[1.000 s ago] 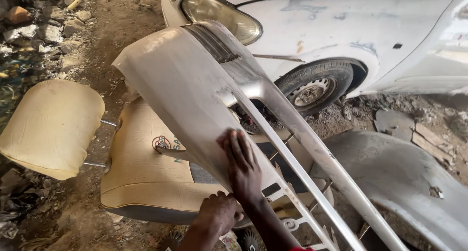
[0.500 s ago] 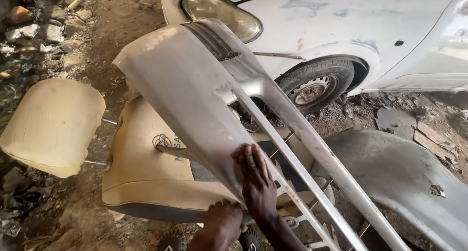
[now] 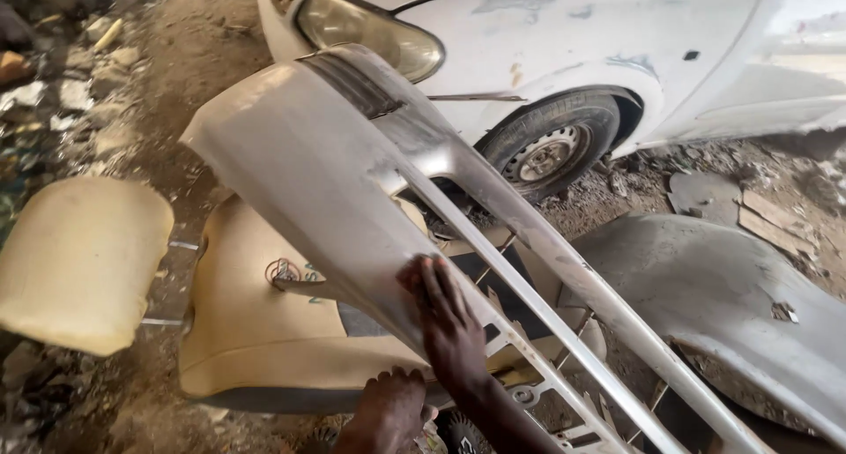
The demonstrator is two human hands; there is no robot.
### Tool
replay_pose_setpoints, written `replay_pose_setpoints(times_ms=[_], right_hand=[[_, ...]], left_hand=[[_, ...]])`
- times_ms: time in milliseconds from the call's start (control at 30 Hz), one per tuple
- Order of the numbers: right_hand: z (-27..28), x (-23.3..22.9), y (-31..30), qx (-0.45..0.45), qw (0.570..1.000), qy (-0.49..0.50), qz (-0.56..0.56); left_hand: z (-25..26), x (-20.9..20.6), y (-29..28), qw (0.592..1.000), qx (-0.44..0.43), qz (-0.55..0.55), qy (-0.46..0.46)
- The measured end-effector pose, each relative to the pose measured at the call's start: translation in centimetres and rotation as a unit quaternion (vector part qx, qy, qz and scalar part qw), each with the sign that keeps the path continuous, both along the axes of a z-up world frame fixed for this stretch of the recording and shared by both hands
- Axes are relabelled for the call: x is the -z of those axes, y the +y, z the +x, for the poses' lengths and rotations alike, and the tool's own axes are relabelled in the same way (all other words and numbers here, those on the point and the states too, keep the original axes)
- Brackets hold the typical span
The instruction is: The person sands the surface of a white car bumper using a sanding block. The bumper is propped up on a beige car seat in an outdoor area. The person moves the sanding block back and forth across the bumper's surface.
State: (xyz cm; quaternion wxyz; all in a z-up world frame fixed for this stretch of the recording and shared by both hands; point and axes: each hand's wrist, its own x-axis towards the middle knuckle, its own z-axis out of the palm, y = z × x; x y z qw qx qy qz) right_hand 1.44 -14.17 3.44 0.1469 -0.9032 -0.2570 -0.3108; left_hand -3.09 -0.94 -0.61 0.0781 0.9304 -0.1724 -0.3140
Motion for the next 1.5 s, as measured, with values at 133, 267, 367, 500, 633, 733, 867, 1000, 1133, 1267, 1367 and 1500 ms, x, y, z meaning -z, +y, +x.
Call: replay_pose_setpoints(times_ms=[133,267,367,500,633,733,867,1000,1133,1267,1367,1500], right_hand=[[-1.5,1.9,-1.9,0.015,0.999,0.004,-0.046],[-0.6,2.1,-0.7,0.011,0.998,-0.035,-0.053],[1.1,1.0,1.8,-0.018,0.999,-0.025,-0.038],[3.1,0.1,5.5,-0.031,0.999,-0.008,0.022],[2.7,0.2,4.4,-0.037,0.998,-0.036,0.031],[0.8,0.3,1.8,-0.058,0.998,-0.016,0.004],[-1.9,2.2,-1.1,-0.015,0.999,-0.003,-0.049],[-2.4,2.7,-1.4,-0.003,0.997,-0.021,-0.074],[-0.1,2.1,1.4,-0.017,0.998,0.025,-0.052],[2.2,1.4,5.1,-0.017,1.000,-0.013,-0.009],[2.5,1.6,5.6,-0.021,0.999,-0.044,0.003],[0.8,1.5,3.1,-0.013,0.998,-0.032,-0.054]], left_hand=[[-0.2,-2.7,0.5,0.999,-0.019,-0.004,0.049],[0.2,0.1,0.2,0.999,-0.039,-0.022,0.019],[0.6,2.0,0.2,0.998,-0.051,-0.021,-0.013],[1.0,4.5,0.4,0.997,-0.072,-0.002,-0.034],[0.5,1.2,1.9,0.998,-0.053,0.003,0.018],[0.9,3.4,2.8,0.998,-0.061,0.005,-0.033],[0.6,-0.4,3.5,0.997,-0.078,0.001,0.011],[0.9,-1.6,3.1,0.996,-0.087,-0.003,-0.010],[1.1,-0.2,3.3,0.996,-0.080,-0.005,-0.039],[1.2,-2.5,4.2,0.993,-0.117,-0.023,-0.009],[1.0,-3.4,4.8,0.991,-0.129,-0.018,0.020],[1.5,1.3,5.9,0.992,-0.124,-0.002,-0.026]])
